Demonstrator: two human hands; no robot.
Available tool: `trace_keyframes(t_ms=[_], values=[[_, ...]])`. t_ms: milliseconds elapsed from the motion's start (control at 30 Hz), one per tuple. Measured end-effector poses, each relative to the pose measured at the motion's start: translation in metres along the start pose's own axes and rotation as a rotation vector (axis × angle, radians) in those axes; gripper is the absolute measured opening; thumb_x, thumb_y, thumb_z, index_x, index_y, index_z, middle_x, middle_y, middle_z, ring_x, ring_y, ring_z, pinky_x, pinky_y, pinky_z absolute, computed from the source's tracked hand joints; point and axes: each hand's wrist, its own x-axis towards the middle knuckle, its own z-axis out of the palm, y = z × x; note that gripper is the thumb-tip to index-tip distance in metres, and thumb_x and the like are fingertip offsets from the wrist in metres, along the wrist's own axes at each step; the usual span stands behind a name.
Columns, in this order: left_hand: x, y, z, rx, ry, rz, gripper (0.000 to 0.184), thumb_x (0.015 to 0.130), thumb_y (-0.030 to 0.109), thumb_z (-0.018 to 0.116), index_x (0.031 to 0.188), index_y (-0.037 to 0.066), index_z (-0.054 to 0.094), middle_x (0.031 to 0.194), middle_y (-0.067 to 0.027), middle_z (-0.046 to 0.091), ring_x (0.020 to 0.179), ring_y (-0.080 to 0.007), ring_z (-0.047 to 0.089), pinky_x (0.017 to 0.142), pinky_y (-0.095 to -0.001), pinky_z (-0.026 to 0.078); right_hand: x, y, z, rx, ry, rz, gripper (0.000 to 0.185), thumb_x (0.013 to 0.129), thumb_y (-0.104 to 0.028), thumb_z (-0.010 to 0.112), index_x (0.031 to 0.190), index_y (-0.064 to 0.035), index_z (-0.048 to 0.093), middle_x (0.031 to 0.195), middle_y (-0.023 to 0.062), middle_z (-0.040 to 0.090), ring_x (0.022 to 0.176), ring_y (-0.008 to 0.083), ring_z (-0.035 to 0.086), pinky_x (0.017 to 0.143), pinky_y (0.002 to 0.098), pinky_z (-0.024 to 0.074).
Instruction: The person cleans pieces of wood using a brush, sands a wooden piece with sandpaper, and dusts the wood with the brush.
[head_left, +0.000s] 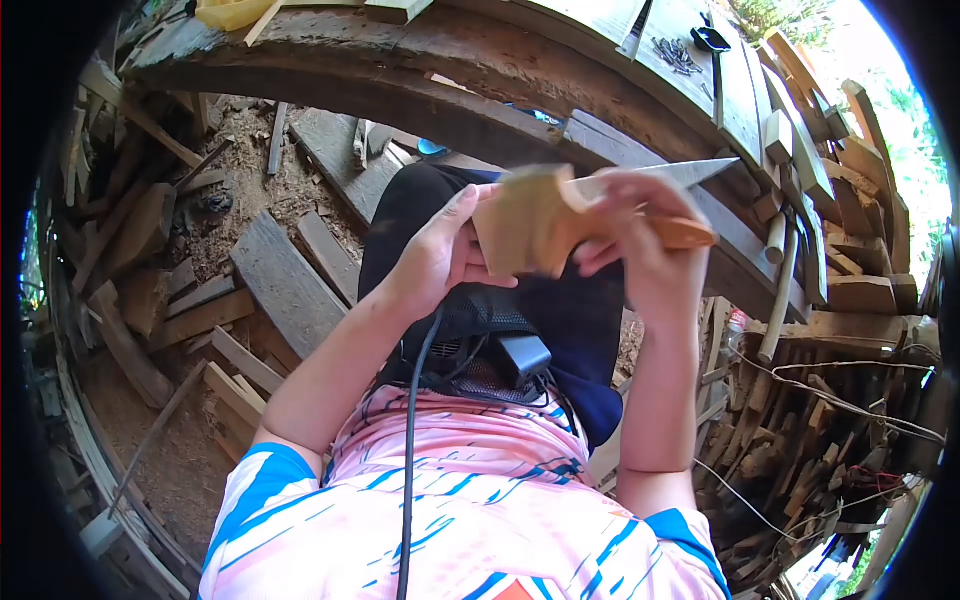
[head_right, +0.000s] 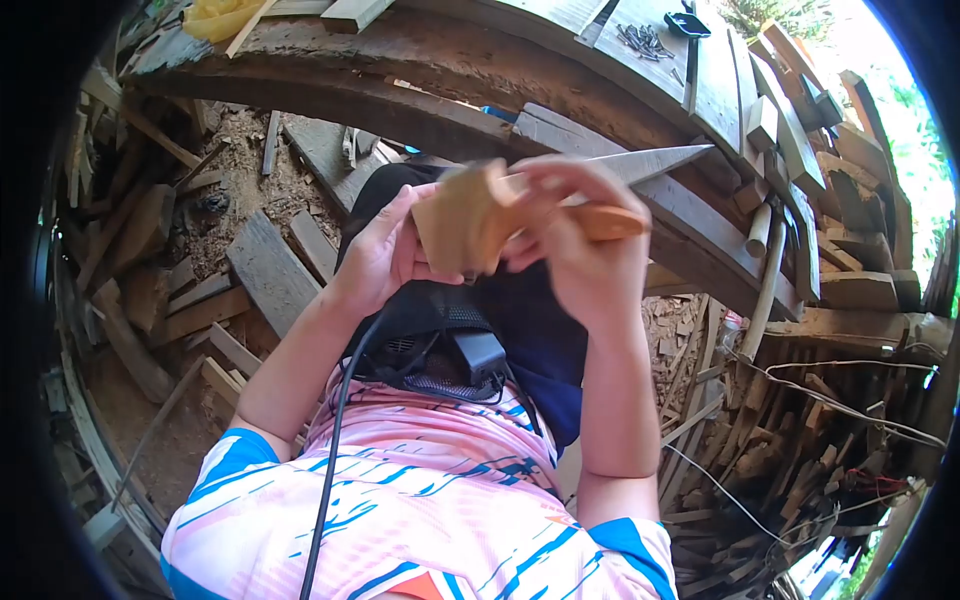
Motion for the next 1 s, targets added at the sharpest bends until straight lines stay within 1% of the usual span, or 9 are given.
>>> trace_keyframes(t_ms=[67,200,300,433,533,667,767,867,1000], values=[[-0.001,0.003,-0.008,-0.035,-0.119,-0.028,0.067,0.112,0.056,0.027,0.153,0.004,0.041,0.143,-0.0163,0.060,0.125,-0.0280,0.066,0.103,-0.0441,0.055,0.007,0.006,0.003,-0.078,0.274,-0.149,0.019,0.096,0.002,0.064,0.114,0.0020,0.070,0.091,0.0076,0.071,0.068,0.0143,0.074,0.056,0.0246,0.0597],[0.002,-0.006,-0.003,0.042,0.010,-0.009,0.069,0.111,0.058,0.027,0.154,0.006,0.040,0.138,-0.0188,0.063,0.116,-0.0345,0.071,0.100,-0.0435,0.057,-0.006,-0.001,-0.012,-0.167,-0.233,0.091,0.014,0.099,-0.004,0.068,0.112,0.0021,0.070,0.093,0.0094,0.072,0.070,0.0148,0.074,0.056,0.0259,0.0595],[-0.001,-0.001,-0.005,-0.009,-0.011,0.012,0.069,0.110,0.060,0.028,0.152,0.007,0.042,0.137,-0.0184,0.063,0.114,-0.0337,0.072,0.096,-0.0426,0.059,0.017,0.003,-0.041,-0.223,0.573,-0.247,0.009,0.098,-0.003,0.068,0.105,0.0021,0.071,0.092,0.0125,0.072,0.066,0.0181,0.074,0.055,0.0279,0.0609],[0.002,-0.003,-0.003,-0.006,-0.018,0.026,0.068,0.110,0.060,0.031,0.152,0.008,0.041,0.139,-0.0177,0.062,0.115,-0.0325,0.071,0.093,-0.0410,0.061,-0.001,0.001,-0.061,-0.073,-0.006,0.022,0.011,0.097,-0.006,0.068,0.105,0.0015,0.071,0.086,0.0114,0.073,0.063,0.0186,0.073,0.054,0.0282,0.0610],[0.004,0.000,0.000,0.025,0.001,0.027,0.068,0.109,0.059,0.036,0.153,0.007,0.038,0.137,-0.0175,0.062,0.113,-0.0324,0.072,0.090,-0.0396,0.062,0.000,0.001,-0.070,-0.318,0.260,-0.120,0.012,0.095,-0.003,0.066,0.104,0.0019,0.072,0.087,0.0112,0.073,0.063,0.0191,0.074,0.055,0.0274,0.0611],[-0.002,0.005,-0.003,0.113,0.033,0.089,0.068,0.102,0.032,0.067,0.155,0.005,0.034,0.145,-0.0181,0.053,0.118,-0.0279,0.069,0.097,-0.0390,0.059,0.006,-0.006,-0.110,-0.366,0.610,-0.243,0.013,0.096,-0.007,0.070,0.107,0.0010,0.072,0.088,0.0100,0.072,0.065,0.0185,0.074,0.055,0.0265,0.0599],[0.002,-0.008,-0.004,0.465,0.052,0.378,0.101,0.079,0.003,0.088,0.160,0.011,0.029,0.156,-0.0118,0.039,0.137,-0.0251,0.051,0.103,-0.0373,0.057,-0.002,-0.007,-0.119,-0.301,0.370,-0.159,0.013,0.095,-0.006,0.072,0.107,-0.0003,0.073,0.089,0.0095,0.072,0.066,0.0185,0.074,0.057,0.0271,0.0604],[-0.004,-0.002,0.003,0.556,0.036,0.352,0.108,0.077,-0.002,0.085,0.164,0.011,0.022,0.164,-0.0102,0.031,0.133,-0.0237,0.053,0.097,-0.0341,0.058,0.014,-0.009,-0.139,-0.428,0.717,-0.287,0.013,0.094,-0.008,0.076,0.104,0.0002,0.075,0.090,0.0085,0.072,0.069,0.0175,0.074,0.060,0.0251,0.0600],[-0.001,-0.001,-0.001,1.197,0.112,0.644,0.099,0.070,-0.006,0.082,0.159,0.007,0.039,0.149,-0.0148,0.049,0.132,-0.0311,0.055,0.114,-0.0399,0.043,0.007,-0.007,-0.148,-0.311,0.479,-0.208,0.014,0.095,-0.004,0.071,0.109,-0.0008,0.075,0.092,0.0099,0.073,0.068,0.0174,0.073,0.060,0.0256,0.0594]])
